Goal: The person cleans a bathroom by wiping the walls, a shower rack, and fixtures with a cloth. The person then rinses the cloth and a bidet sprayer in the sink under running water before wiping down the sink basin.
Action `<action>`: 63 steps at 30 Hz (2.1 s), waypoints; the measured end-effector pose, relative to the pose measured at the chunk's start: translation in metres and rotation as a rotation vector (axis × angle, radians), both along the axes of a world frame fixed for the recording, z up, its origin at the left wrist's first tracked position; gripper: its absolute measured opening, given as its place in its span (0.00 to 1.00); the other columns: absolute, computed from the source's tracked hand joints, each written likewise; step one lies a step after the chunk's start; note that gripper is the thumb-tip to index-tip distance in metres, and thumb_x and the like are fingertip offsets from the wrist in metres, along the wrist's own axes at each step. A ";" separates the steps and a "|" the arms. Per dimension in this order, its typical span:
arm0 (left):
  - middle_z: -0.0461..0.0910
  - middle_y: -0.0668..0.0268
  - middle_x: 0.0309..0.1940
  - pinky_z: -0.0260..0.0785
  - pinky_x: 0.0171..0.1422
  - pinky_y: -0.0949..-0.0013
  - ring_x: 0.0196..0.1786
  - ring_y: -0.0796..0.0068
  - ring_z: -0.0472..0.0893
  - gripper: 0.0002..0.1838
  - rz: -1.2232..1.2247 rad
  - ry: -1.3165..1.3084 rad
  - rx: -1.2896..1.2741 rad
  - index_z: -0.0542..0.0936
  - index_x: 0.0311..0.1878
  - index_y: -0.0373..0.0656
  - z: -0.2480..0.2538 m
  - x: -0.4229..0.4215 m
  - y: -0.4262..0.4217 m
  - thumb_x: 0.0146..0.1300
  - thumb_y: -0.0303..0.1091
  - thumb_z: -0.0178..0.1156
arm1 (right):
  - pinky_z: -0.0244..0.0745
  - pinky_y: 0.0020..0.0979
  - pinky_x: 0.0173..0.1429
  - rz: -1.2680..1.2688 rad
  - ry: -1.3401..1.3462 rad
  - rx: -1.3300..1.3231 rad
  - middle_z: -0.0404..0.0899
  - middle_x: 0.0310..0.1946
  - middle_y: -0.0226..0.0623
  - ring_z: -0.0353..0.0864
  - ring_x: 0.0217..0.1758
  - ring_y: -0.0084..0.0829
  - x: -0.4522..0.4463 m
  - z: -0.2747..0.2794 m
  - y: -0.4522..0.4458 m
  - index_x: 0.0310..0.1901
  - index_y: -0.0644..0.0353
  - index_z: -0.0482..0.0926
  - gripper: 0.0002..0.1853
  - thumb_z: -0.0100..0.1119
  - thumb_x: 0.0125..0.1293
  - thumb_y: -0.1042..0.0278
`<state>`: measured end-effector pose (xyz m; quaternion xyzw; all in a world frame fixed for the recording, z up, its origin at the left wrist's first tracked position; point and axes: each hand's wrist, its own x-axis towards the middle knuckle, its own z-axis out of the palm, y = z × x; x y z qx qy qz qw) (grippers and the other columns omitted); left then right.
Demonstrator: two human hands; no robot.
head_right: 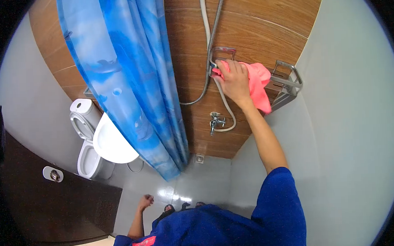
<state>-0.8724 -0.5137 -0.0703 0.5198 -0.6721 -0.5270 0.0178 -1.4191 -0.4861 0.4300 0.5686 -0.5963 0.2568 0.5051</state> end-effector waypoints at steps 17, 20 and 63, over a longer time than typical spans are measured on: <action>0.68 0.56 0.58 0.59 0.64 0.64 0.60 0.64 0.68 0.27 0.232 0.769 -1.074 0.60 0.64 0.36 0.404 -0.174 -0.168 0.65 0.34 0.54 | 0.61 0.48 0.59 -0.015 -0.036 0.269 0.66 0.59 0.44 0.67 0.59 0.44 -0.013 -0.026 -0.033 0.62 0.53 0.66 0.25 0.51 0.61 0.62; 0.65 0.57 0.61 0.61 0.64 0.63 0.61 0.64 0.67 0.29 -0.003 0.963 -0.768 0.59 0.65 0.36 0.313 -0.177 -0.267 0.65 0.37 0.54 | 0.70 0.41 0.47 0.085 -0.063 0.022 0.78 0.46 0.40 0.78 0.46 0.41 -0.048 -0.007 0.027 0.60 0.45 0.69 0.27 0.51 0.56 0.75; 0.78 0.54 0.22 0.71 0.33 0.64 0.28 0.66 0.80 0.15 0.602 0.076 -0.186 0.78 0.30 0.32 0.052 0.193 -0.136 0.60 0.37 0.55 | 0.68 0.44 0.52 0.217 -0.317 0.803 0.78 0.25 0.52 0.78 0.38 0.48 0.260 -0.153 -0.387 0.24 0.66 0.80 0.23 0.59 0.56 0.48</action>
